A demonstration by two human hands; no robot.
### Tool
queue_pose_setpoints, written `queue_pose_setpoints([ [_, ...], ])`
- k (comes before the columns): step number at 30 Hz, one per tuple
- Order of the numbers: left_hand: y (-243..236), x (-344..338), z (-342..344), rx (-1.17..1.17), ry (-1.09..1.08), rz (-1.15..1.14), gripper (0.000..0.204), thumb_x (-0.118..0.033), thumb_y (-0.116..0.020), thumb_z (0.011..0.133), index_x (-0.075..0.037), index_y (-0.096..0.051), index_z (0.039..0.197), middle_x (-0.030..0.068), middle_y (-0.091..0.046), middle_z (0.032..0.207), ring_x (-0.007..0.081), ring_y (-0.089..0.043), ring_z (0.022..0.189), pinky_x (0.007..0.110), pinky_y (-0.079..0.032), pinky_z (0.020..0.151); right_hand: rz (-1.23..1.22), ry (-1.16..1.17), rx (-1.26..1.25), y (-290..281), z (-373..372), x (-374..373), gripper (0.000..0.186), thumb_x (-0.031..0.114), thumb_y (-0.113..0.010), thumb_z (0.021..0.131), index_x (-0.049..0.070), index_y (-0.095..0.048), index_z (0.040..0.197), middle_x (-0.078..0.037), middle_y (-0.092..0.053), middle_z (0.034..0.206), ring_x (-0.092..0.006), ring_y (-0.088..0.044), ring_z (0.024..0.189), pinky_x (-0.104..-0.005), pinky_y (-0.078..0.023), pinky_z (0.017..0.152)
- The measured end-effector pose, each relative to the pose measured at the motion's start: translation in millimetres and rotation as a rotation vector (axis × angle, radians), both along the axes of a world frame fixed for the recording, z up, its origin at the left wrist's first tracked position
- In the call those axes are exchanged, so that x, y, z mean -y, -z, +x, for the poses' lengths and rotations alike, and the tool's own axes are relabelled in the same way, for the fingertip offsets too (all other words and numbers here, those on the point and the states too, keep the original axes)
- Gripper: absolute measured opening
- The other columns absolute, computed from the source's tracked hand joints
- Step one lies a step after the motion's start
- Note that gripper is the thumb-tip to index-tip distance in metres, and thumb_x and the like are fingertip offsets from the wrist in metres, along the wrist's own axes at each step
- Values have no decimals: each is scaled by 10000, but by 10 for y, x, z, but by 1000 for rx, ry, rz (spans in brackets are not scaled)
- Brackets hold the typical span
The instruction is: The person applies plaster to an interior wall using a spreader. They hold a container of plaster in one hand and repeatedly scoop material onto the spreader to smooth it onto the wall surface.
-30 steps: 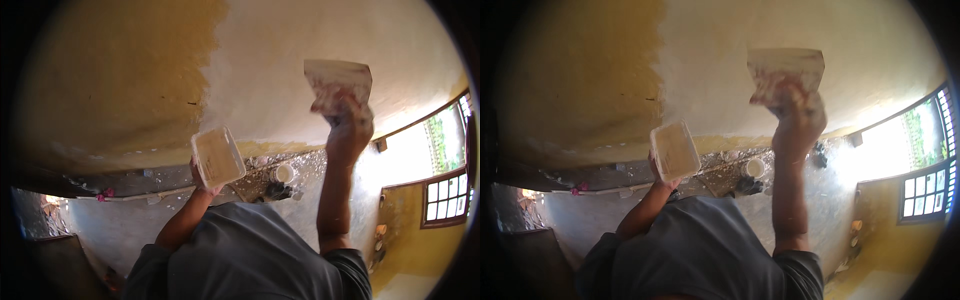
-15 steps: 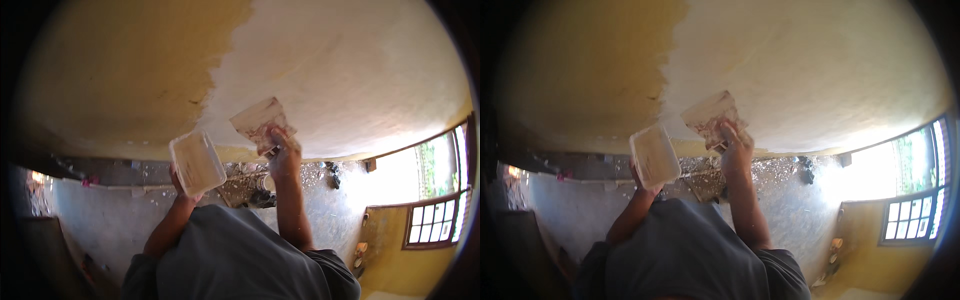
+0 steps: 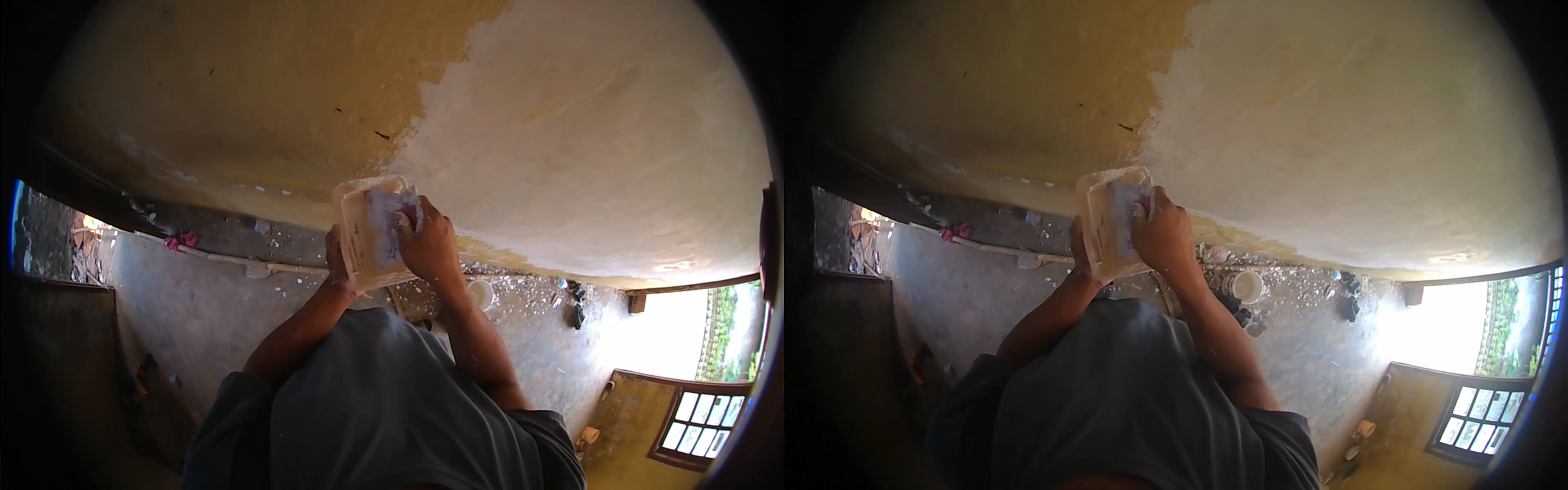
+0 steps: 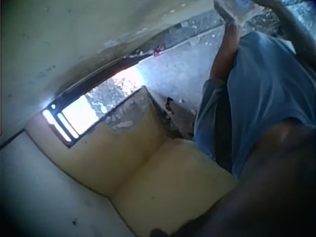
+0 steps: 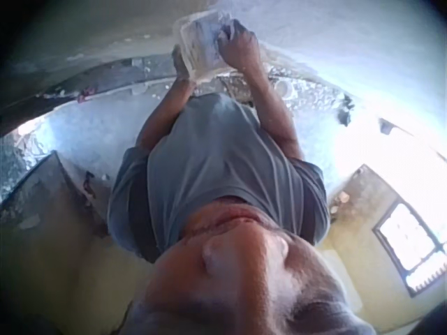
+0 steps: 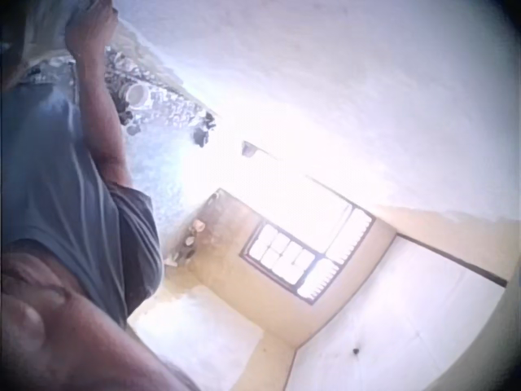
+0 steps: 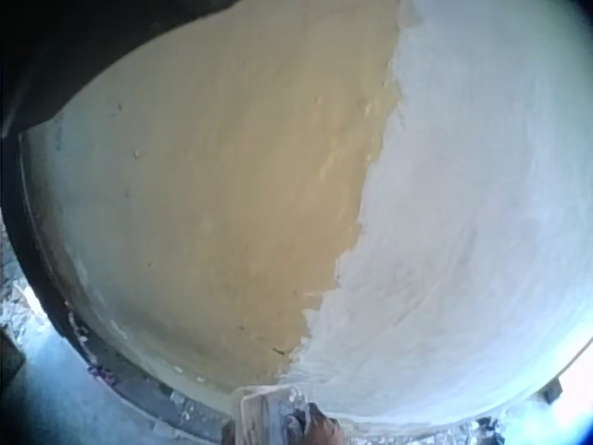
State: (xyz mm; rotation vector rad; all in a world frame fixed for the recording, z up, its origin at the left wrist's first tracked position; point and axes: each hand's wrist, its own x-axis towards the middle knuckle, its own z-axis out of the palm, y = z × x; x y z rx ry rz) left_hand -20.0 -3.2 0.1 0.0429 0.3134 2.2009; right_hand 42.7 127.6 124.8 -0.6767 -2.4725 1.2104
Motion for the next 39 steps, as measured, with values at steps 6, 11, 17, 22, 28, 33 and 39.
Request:
queue_pose_setpoints([
  [6, 30, -49, -29, 62, 34, 96, 706, -587, -484, 896, -127, -442, 1430, 132, -543, 1352, 336, -558, 1213, 559, -468, 1005, 50, 42, -14, 44, 91, -106, 218, 152, -634, 833, -18, -571, 954, -246, -678, 870, -472, -630, 871, -497, -509, 768],
  [11, 9, -69, 8, 45, 68, -31, 687, -591, -494, 897, -136, -463, 1411, 127, -558, 1324, 323, -572, 1194, 548, -481, 990, 68, 35, 70, 39, 120, -121, 220, 149, -632, 838, -26, -571, 956, -247, -673, 853, -468, -635, 857, -500, -507, 757],
  [17, 95, -175, 91, -5, 158, -275, 737, -657, -465, 884, -153, -439, 1422, 118, -543, 1340, 308, -550, 1223, 534, -460, 1019, 146, -30, -32, 396, 116, -99, 298, 161, -635, 853, -46, -593, 1064, -275, -662, 889, -465, -640, 869, -488, -515, 771],
  [22, -9, -193, 53, -54, 193, -280, 770, -685, -410, 892, -150, -410, 1445, 123, -517, 1376, 308, -532, 1250, 527, -451, 1033, -442, -15, -24, 169, 197, -221, 335, 147, -622, 897, -109, -595, 1111, -181, -691, 915, -287, -684, 872, -391, -540, 779],
  [28, -114, -98, -93, 10, 87, -73, 727, -618, -498, 889, -151, -418, 1440, 108, -541, 1365, 338, -551, 1221, 553, -464, 1007, -1241, 347, -709, -18, 426, -505, 122, 56, -648, 884, -8, -670, 985, -89, -668, 961, -230, -677, 869, -312, -550, 718],
  [33, -188, -67, -113, 70, -3, -127, 697, -609, -509, 891, -158, -441, 1418, 95, -561, 1335, 328, -573, 1184, 541, -481, 985, 841, 566, -739, -239, 507, -887, 201, 10, -656, 874, -20, -663, 1073, -178, -658, 1173, -315, -654, 1064, -399, -579, 882],
  [39, -322, -68, -58, 51, 17, -118, 671, -607, -499, 898, -172, -456, 1407, 75, -570, 1322, 321, -582, 1167, 533, -490, 973, 1176, 285, -663, -311, 225, -1226, 408, -103, -601, 825, 26, -652, 1208, -160, -649, 1211, -322, -631, 1138, -448, -526, 993],
])
